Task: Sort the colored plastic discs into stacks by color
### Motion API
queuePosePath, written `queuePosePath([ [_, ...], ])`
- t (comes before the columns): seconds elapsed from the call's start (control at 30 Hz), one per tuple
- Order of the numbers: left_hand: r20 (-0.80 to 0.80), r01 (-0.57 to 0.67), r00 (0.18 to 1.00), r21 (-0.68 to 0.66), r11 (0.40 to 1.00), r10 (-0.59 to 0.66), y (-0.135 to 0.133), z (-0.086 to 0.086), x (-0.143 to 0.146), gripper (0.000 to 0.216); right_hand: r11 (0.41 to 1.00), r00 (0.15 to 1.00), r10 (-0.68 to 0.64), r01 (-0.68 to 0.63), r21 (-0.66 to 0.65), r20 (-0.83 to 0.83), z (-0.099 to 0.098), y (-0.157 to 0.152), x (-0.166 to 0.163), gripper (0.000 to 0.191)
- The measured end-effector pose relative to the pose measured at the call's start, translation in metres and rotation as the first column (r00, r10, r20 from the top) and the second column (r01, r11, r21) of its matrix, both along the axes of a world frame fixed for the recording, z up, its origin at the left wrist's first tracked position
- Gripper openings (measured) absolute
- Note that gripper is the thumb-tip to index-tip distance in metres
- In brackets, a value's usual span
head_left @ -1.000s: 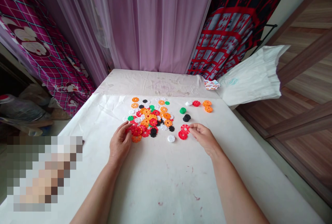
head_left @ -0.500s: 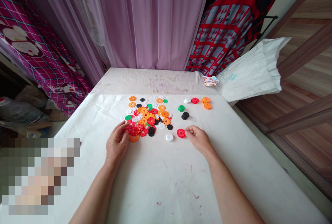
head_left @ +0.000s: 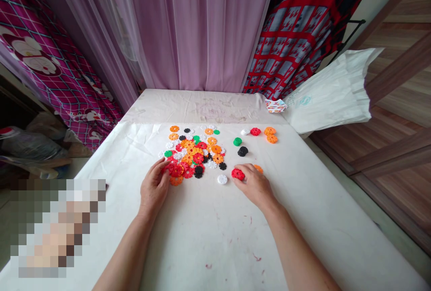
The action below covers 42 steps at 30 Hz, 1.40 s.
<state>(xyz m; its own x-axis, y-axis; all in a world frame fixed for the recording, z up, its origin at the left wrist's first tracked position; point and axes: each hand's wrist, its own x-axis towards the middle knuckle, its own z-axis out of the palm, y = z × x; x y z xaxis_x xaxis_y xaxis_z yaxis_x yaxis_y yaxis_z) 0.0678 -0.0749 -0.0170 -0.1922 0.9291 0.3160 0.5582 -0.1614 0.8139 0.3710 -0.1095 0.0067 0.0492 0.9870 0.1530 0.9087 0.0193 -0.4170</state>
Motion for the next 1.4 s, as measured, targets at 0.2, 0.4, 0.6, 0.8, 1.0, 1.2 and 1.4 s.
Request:
queuePosePath([
  [0.2,0.003,-0.018,1.0,0.012,1.0,0.018,0.0,-0.001,0.001,0.03,0.999,0.998,-0.016,0.014,0.035,0.058,0.004,0.003,0.007,0.032],
  [0.4,0.003,-0.011,1.0,0.009,1.0,0.011,0.001,0.001,0.001,0.03,0.998,0.995,0.057,-0.06,0.03,0.084,0.039,0.034,-0.033,0.018],
  [0.6,0.009,-0.02,1.0,0.004,1.0,0.02,0.001,0.001,0.002,0.03,0.985,0.959,0.136,-0.106,-0.134,0.248,0.051,0.069,-0.102,0.027],
  [0.8,0.01,-0.021,1.0,0.016,1.0,0.021,0.002,-0.001,0.003,0.029,0.979,0.94,0.126,-0.066,-0.194,0.317,0.047,0.079,-0.125,0.032],
  [1.0,0.003,-0.019,1.0,0.002,1.0,0.019,0.001,0.0,0.003,0.031,0.983,0.955,0.098,-0.05,-0.175,0.278,0.051,0.079,-0.108,0.029],
  [1.2,-0.016,-0.029,0.999,-0.015,0.999,0.029,0.0,0.001,0.004,0.031,0.995,0.993,-0.076,0.08,-0.051,0.086,0.045,0.05,-0.027,0.03],
  [1.4,-0.019,-0.027,0.999,-0.018,0.999,0.027,-0.001,0.002,0.003,0.031,0.999,0.996,-0.028,0.025,0.038,0.087,0.02,0.01,0.018,0.027],
])
